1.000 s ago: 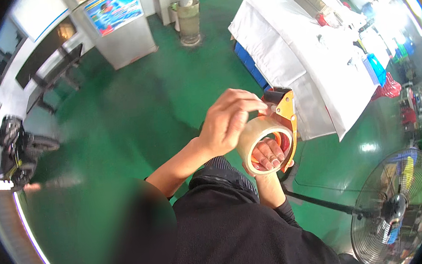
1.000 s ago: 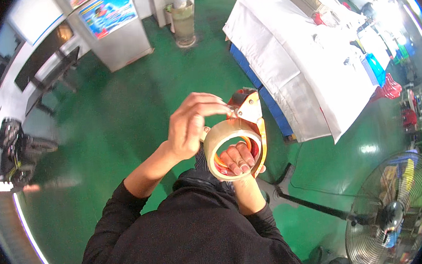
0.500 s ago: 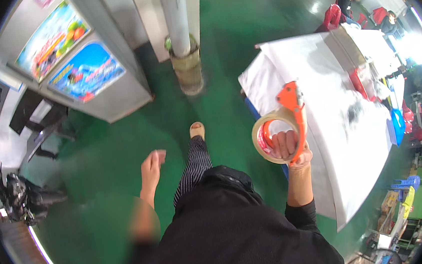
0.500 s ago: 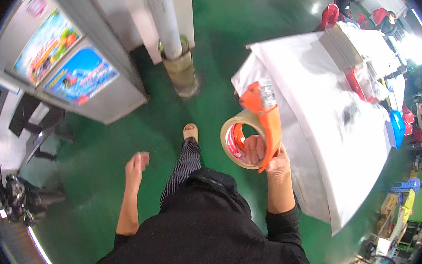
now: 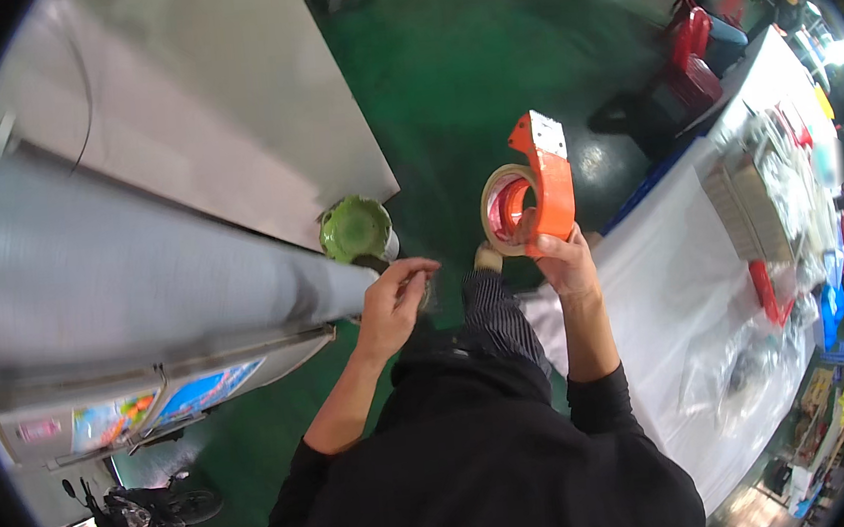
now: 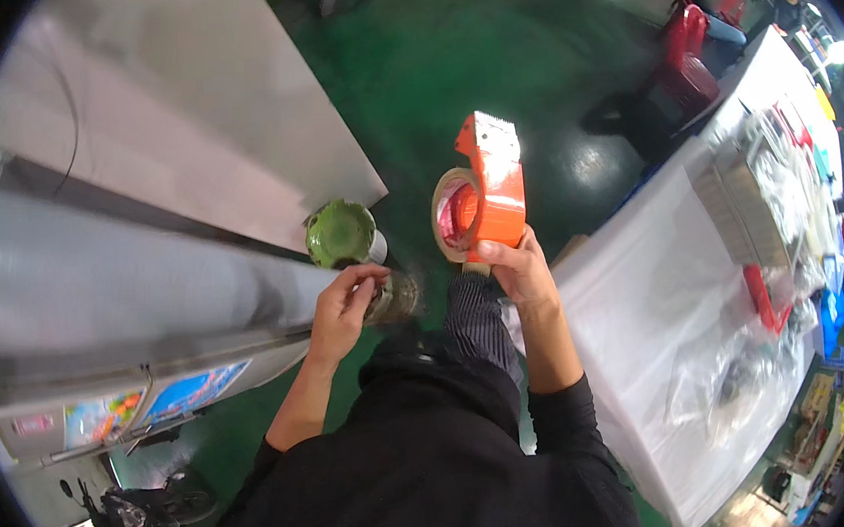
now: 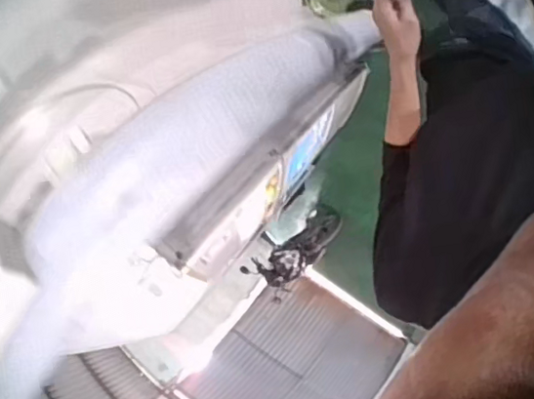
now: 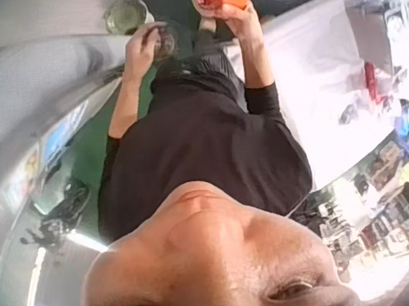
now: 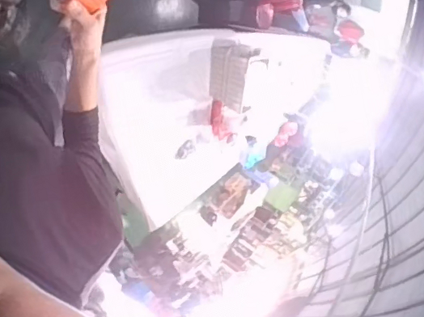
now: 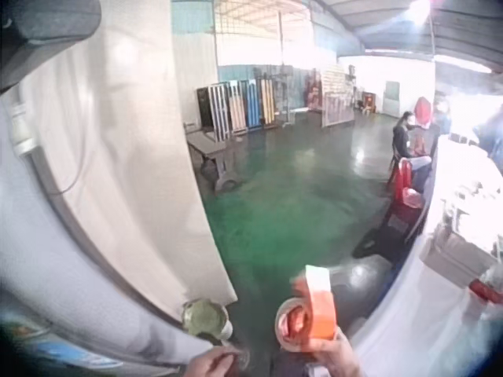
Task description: The person packs small black items into clear plastic bags at a table, ties the bags, and places them into a blue crate. They also retrieve a roll of tape and walk to a cabinet to store it.
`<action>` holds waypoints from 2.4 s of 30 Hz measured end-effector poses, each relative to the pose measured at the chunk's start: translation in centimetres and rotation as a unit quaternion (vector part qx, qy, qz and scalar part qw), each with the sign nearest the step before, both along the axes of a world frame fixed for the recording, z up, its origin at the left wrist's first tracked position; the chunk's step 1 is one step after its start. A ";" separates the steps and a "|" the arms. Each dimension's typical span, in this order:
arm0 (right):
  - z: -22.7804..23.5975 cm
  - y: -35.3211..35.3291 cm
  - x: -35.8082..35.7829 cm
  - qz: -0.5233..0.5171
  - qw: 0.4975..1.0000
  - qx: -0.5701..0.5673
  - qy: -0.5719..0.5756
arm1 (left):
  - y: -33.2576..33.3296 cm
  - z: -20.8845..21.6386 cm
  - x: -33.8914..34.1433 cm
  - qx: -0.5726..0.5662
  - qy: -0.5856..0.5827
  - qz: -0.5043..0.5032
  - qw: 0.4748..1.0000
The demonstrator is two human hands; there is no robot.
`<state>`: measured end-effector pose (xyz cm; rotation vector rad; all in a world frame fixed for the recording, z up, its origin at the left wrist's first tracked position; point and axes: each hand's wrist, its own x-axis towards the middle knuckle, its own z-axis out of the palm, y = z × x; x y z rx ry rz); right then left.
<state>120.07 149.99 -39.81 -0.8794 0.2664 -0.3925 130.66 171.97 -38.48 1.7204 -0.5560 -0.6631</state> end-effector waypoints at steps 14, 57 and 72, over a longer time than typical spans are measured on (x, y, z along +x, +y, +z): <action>7.3 -29.0 41.6 0.091 0.617 -0.775 0.097 | -37.7 -0.7 37.6 -0.420 0.371 0.031 0.828; 39.2 -32.6 168.8 0.517 0.337 -0.457 -0.640 | -50.8 -0.6 129.8 -0.054 -0.122 0.698 0.704; 49.5 -5.0 166.3 0.490 0.104 -0.553 -0.666 | -61.8 -5.8 134.5 -0.096 -0.104 0.981 0.136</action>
